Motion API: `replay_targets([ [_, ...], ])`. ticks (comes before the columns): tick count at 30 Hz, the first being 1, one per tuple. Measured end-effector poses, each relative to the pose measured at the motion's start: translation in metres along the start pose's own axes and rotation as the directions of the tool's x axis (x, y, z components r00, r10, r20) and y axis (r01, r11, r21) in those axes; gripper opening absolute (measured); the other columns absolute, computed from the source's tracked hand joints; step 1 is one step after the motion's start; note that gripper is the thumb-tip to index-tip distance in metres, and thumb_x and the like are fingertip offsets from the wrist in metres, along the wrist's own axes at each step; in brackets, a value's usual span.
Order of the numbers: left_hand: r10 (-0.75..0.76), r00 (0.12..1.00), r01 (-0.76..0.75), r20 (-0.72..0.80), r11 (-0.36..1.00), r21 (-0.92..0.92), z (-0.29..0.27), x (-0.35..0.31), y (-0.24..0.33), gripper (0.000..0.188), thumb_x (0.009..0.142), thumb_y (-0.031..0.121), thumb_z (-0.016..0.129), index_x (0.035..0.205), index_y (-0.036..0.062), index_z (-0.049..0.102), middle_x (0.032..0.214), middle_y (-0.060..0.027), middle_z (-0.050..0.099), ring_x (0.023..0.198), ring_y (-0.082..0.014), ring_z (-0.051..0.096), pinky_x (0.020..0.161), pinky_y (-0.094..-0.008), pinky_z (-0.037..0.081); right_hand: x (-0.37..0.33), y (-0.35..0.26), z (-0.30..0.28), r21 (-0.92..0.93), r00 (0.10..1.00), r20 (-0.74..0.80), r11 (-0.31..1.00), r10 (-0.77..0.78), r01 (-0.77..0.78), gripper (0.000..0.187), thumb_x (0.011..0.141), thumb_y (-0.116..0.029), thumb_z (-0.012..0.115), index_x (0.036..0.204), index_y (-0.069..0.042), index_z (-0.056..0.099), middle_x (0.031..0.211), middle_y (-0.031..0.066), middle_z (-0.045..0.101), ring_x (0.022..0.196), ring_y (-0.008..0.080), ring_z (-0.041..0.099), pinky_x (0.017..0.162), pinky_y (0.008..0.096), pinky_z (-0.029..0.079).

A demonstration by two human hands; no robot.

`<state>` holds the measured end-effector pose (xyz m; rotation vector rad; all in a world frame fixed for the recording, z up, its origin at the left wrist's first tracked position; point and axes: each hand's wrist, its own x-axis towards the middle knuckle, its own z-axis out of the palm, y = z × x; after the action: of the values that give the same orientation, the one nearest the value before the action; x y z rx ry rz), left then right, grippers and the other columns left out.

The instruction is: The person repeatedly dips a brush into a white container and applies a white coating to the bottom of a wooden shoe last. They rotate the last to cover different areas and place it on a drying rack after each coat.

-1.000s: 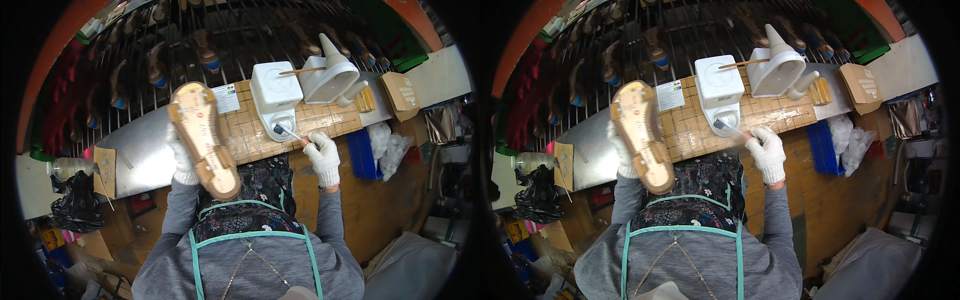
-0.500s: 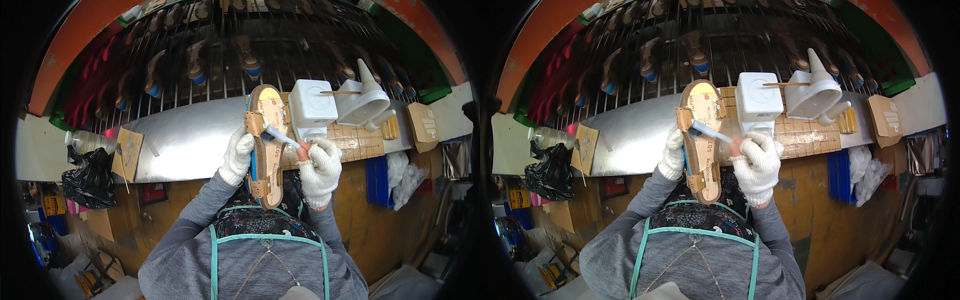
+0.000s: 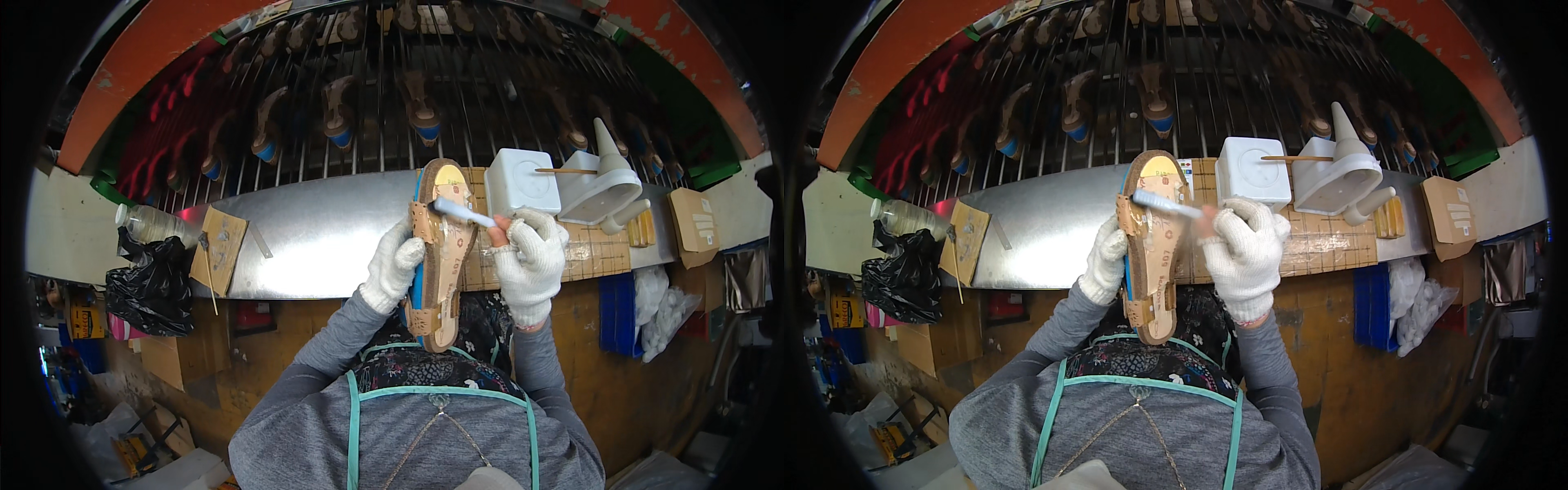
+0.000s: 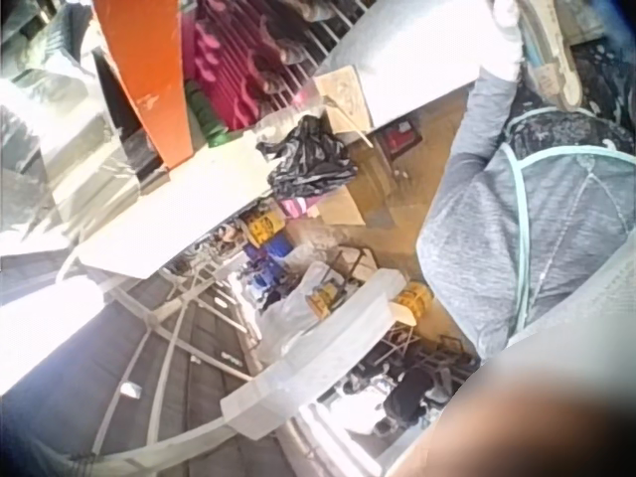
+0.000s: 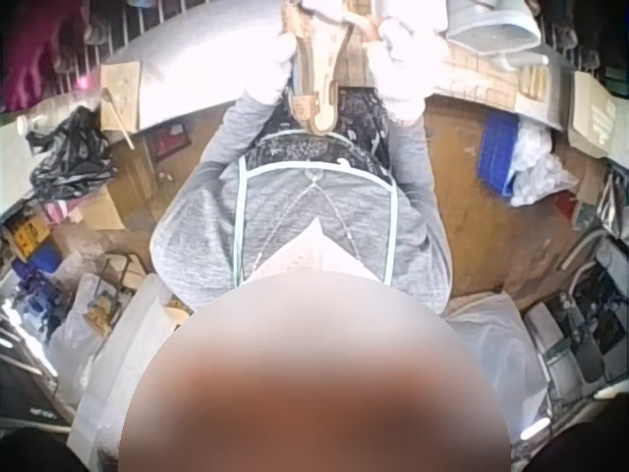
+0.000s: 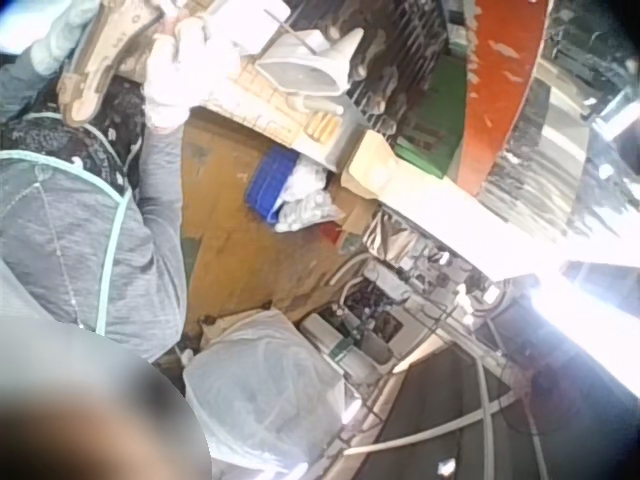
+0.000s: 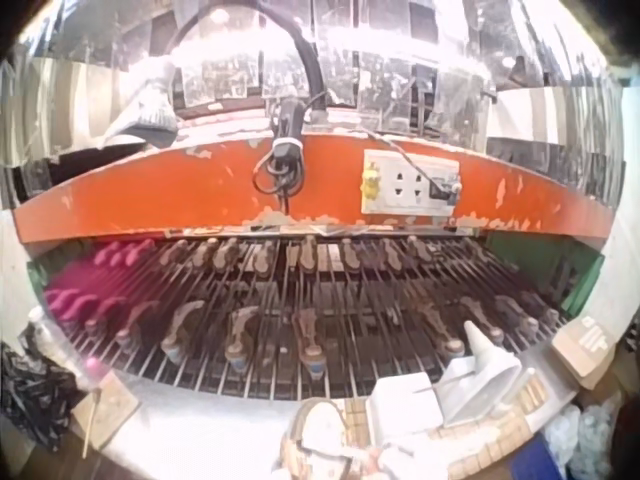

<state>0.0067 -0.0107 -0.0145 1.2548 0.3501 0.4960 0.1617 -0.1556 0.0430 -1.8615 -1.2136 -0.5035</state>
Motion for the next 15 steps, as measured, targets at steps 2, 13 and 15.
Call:
replay_targets([
  [2,0.019,1.000,-0.019,0.013,0.999,-0.041,-0.005,0.003,-0.005,0.113,0.080,0.082,0.063,0.145,-0.0082,0.041,0.128,-0.0174,0.061,0.117,-0.0217,0.062,0.097,-0.0327,0.055,0.001,0.003,-0.003,0.039,0.999,0.044,0.999,-0.016,0.014,0.016,0.073,-0.016,0.083,0.084,-0.010,0.074,0.095,0.0046,0.069,0.085,0.0232,0.060,0.082,0.0374,0.039],
  [13,-0.038,0.996,0.059,0.077,0.957,-0.284,0.000,0.027,0.001,0.084,0.090,0.065,0.060,0.140,-0.0022,0.051,0.124,-0.0194,0.066,0.107,-0.0259,0.071,0.089,-0.0378,0.063,0.004,0.011,-0.014,0.069,0.990,0.079,0.991,0.113,-0.119,0.014,0.077,-0.016,0.081,0.087,-0.008,0.076,0.094,0.0073,0.068,0.086,0.0230,0.055,0.079,0.0354,0.042],
  [15,-0.024,0.999,0.031,0.031,0.970,-0.240,0.004,0.028,0.007,0.079,0.096,0.065,0.051,0.139,-0.0014,0.050,0.122,-0.0175,0.067,0.104,-0.0232,0.071,0.088,-0.0346,0.063,-0.002,0.006,-0.017,0.143,0.987,0.104,0.980,0.126,-0.140,0.014,0.078,-0.016,0.082,0.086,-0.007,0.075,0.093,0.0073,0.067,0.084,0.0236,0.055,0.078,0.0352,0.041],
])
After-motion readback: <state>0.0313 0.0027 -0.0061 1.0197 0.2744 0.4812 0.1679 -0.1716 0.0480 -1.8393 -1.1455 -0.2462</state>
